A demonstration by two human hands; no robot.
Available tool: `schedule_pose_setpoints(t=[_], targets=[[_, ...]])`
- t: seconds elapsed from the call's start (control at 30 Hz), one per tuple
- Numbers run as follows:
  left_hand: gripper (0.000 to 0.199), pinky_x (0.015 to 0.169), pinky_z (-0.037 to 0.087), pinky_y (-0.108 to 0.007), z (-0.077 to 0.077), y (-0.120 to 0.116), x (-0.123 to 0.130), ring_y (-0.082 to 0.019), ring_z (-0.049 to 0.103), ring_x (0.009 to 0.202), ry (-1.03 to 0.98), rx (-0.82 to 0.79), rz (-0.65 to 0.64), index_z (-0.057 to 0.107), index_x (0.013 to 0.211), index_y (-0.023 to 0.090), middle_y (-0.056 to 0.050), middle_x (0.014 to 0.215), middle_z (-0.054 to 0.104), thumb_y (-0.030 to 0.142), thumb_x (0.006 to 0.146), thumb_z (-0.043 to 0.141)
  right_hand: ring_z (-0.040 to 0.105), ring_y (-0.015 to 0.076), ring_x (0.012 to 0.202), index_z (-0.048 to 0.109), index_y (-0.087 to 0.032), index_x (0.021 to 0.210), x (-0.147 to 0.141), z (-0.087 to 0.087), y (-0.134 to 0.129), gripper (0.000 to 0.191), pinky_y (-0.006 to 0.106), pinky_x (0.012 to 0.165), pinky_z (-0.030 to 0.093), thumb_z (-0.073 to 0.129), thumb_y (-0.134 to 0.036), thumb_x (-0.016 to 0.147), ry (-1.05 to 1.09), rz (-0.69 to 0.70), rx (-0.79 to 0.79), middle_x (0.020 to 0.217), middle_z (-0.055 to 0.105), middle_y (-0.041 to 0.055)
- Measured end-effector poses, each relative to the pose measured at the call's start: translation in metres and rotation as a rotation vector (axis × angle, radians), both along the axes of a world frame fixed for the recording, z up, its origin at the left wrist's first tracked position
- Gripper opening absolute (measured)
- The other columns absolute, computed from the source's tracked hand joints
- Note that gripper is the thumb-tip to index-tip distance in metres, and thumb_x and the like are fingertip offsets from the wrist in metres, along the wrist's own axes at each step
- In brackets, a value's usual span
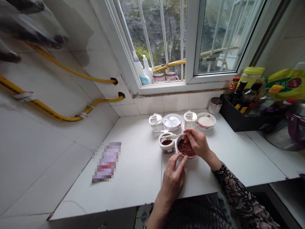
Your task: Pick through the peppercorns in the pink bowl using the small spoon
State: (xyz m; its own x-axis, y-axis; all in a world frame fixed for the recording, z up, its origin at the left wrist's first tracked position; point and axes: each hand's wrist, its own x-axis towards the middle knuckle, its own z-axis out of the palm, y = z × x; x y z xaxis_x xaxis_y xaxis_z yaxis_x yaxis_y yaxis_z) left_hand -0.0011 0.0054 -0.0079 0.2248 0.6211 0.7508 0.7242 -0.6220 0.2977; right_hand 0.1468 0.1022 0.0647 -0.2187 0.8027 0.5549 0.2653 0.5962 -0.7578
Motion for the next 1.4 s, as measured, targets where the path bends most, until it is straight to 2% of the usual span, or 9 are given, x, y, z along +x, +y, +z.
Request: schedule_pose_setpoints(t=[0.07, 0.13, 0.27, 0.4, 0.6, 0.87, 1.17, 1.4], targets=[[0.061, 0.097, 0.056, -0.04, 0.0, 0.0, 0.0, -0.024, 0.056, 0.122, 0.002, -0.005, 0.001, 0.049, 0.142, 0.022, -0.014, 0.127, 0.056, -0.004, 0.088, 0.042, 0.058, 0.0142, 0.051, 0.058, -0.02, 0.092, 0.012, 0.002, 0.006, 0.017, 0.026, 0.054, 0.047, 0.044, -0.029, 0.096, 0.07, -0.009, -0.08, 0.062, 0.061, -0.0009], [0.062, 0.097, 0.056, -0.041, -0.001, 0.0, 0.0, -0.024, 0.056, 0.122, 0.003, -0.012, 0.004, 0.048, 0.144, 0.023, -0.014, 0.127, 0.056, -0.003, 0.088, 0.042, 0.051, 0.0124, 0.043, 0.057, -0.021, 0.085, 0.022, 0.003, 0.011, 0.016, 0.025, 0.047, 0.042, 0.046, -0.029, 0.094, 0.034, 0.013, -0.182, 0.056, 0.057, -0.0035], [0.062, 0.097, 0.056, -0.041, 0.0, -0.001, 0.0, -0.024, 0.056, 0.122, 0.002, -0.017, 0.003, 0.047, 0.145, 0.025, -0.013, 0.128, 0.056, -0.002, 0.089, 0.042, 0.047, 0.0118, 0.041, 0.056, -0.022, 0.077, 0.028, 0.0, 0.015, 0.015, 0.023, 0.044, 0.037, 0.048, -0.023, 0.09, -0.135, 0.123, -0.278, 0.047, 0.051, -0.0062], [0.059, 0.098, 0.056, -0.039, 0.001, -0.001, -0.001, -0.024, 0.056, 0.122, 0.014, 0.004, 0.003, 0.05, 0.141, 0.021, -0.014, 0.127, 0.055, -0.003, 0.088, 0.044, 0.046, 0.0104, 0.039, 0.056, -0.022, 0.075, 0.02, -0.003, 0.013, 0.016, 0.022, 0.045, 0.038, 0.047, -0.018, 0.088, -0.178, 0.18, -0.327, 0.045, 0.05, -0.0075], [0.06, 0.096, 0.057, -0.04, 0.0, -0.001, -0.001, -0.024, 0.057, 0.121, 0.016, 0.0, 0.008, 0.048, 0.144, 0.023, -0.014, 0.127, 0.056, -0.002, 0.089, 0.043, 0.05, 0.0116, 0.036, 0.057, -0.021, 0.076, 0.024, -0.002, 0.018, 0.016, 0.022, 0.04, 0.037, 0.045, -0.019, 0.087, -0.045, 0.115, -0.456, 0.047, 0.056, -0.0056], [0.061, 0.096, 0.057, -0.04, 0.001, -0.001, 0.0, -0.024, 0.057, 0.121, 0.011, -0.007, 0.004, 0.047, 0.144, 0.024, -0.013, 0.127, 0.055, -0.002, 0.089, 0.043, 0.05, 0.0116, 0.037, 0.057, -0.022, 0.074, 0.025, -0.003, 0.019, 0.015, 0.023, 0.042, 0.039, 0.047, -0.019, 0.086, -0.067, 0.077, -0.389, 0.047, 0.055, -0.0059], [0.058, 0.098, 0.055, -0.038, 0.002, -0.001, -0.001, -0.023, 0.054, 0.123, 0.025, -0.002, 0.0, 0.051, 0.139, 0.02, -0.013, 0.128, 0.053, -0.005, 0.087, 0.044, 0.05, 0.0114, 0.036, 0.057, -0.021, 0.075, 0.025, -0.004, 0.02, 0.015, 0.023, 0.041, 0.038, 0.047, -0.022, 0.086, -0.034, 0.074, -0.429, 0.047, 0.056, -0.006], [0.059, 0.098, 0.055, -0.038, 0.001, -0.001, -0.001, -0.023, 0.054, 0.122, 0.018, -0.001, 0.0, 0.05, 0.141, 0.022, -0.013, 0.128, 0.054, -0.005, 0.088, 0.043, 0.051, 0.0122, 0.037, 0.057, -0.021, 0.075, 0.024, -0.003, 0.02, 0.016, 0.024, 0.043, 0.04, 0.046, -0.02, 0.087, -0.056, 0.052, -0.426, 0.046, 0.056, -0.0056]])
